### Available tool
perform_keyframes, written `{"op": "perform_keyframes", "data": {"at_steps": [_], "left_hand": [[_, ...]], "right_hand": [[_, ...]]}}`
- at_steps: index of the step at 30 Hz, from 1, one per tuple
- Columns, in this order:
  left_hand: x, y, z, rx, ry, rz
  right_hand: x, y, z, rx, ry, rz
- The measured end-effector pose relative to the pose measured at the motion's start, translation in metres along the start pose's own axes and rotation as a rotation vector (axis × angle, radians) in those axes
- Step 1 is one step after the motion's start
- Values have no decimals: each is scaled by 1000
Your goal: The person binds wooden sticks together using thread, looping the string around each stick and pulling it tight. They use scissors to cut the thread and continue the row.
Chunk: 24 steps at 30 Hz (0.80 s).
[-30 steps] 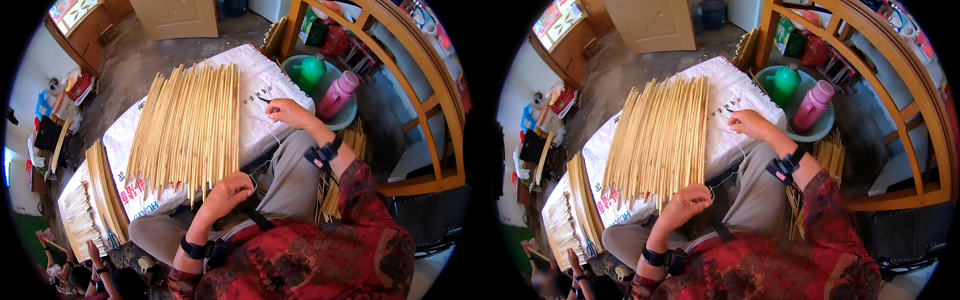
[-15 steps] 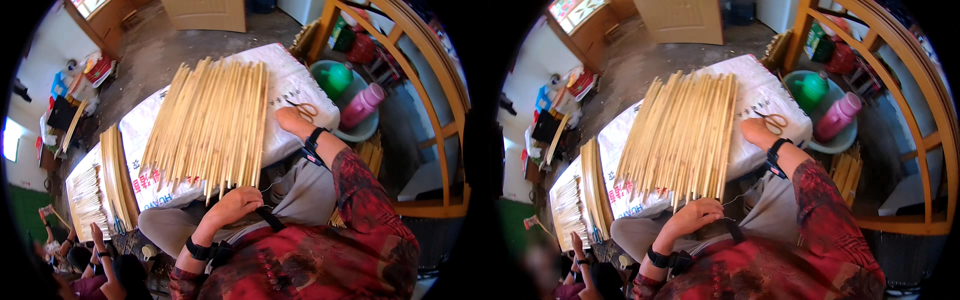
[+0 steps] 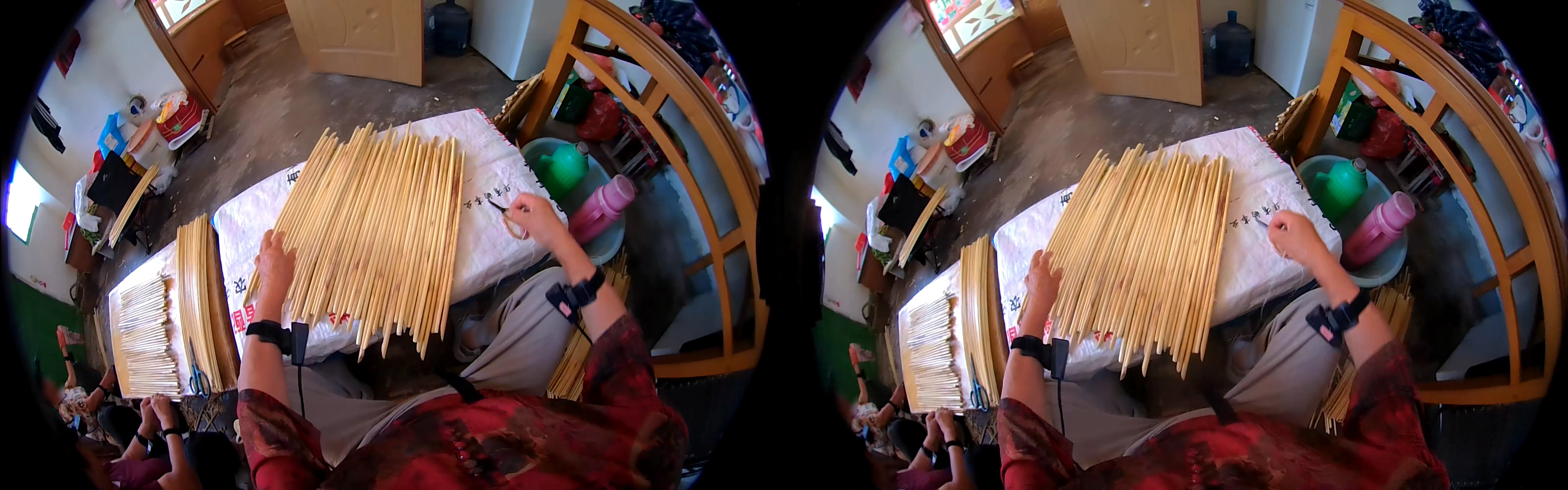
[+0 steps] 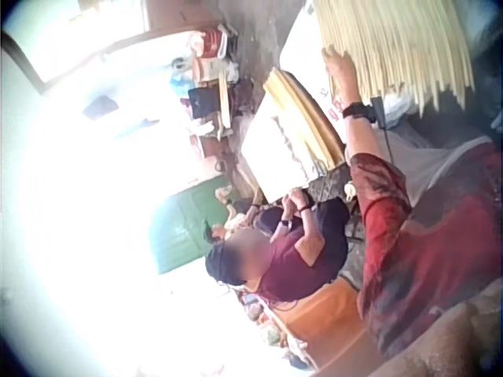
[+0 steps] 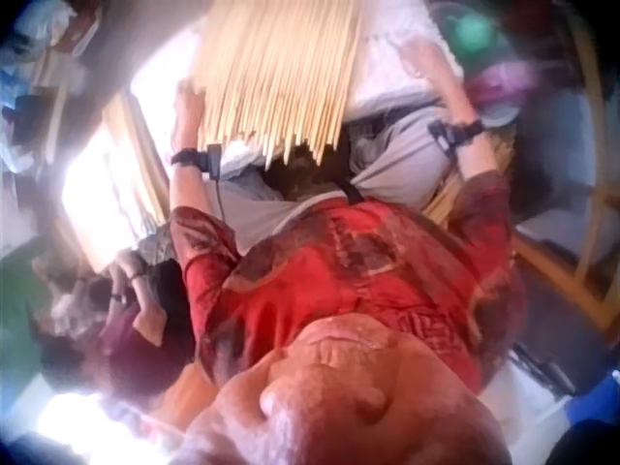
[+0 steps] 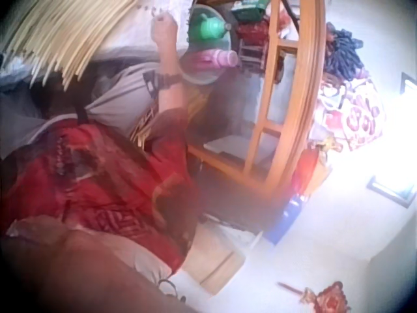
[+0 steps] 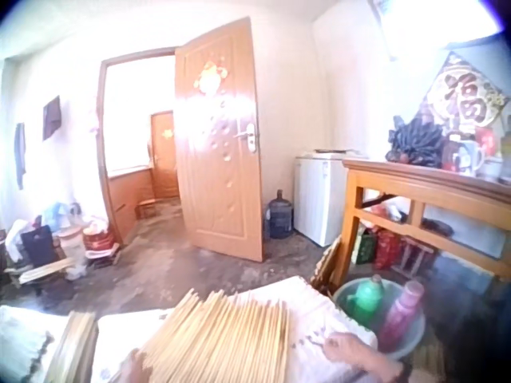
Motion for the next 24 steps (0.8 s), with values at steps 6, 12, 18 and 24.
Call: {"op": "perform_keyframes", "data": {"at_steps": [6,12,18,24], "left_hand": [[38,34,28,58,-190,236],[37,39,33,111,-295,214],[41,63,70,42,-171,227],[11,53,90,-398,-188,337]], "right_hand": [[-46,85,-43,-3,-128,204],[-18,125,-64,210,117,131],[9,140,-91,173,-1,36],[29,121,-68,6,-222,-77]]}}
Point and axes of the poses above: each hand's wrist, its own x-axis towards the middle knuckle, its own y-axis out of the palm, z = x × y, the point moved 2 cm from there along x, towards the middle knuckle, and after that the axes turned 14 degrees about x, right-handed, at the moved point
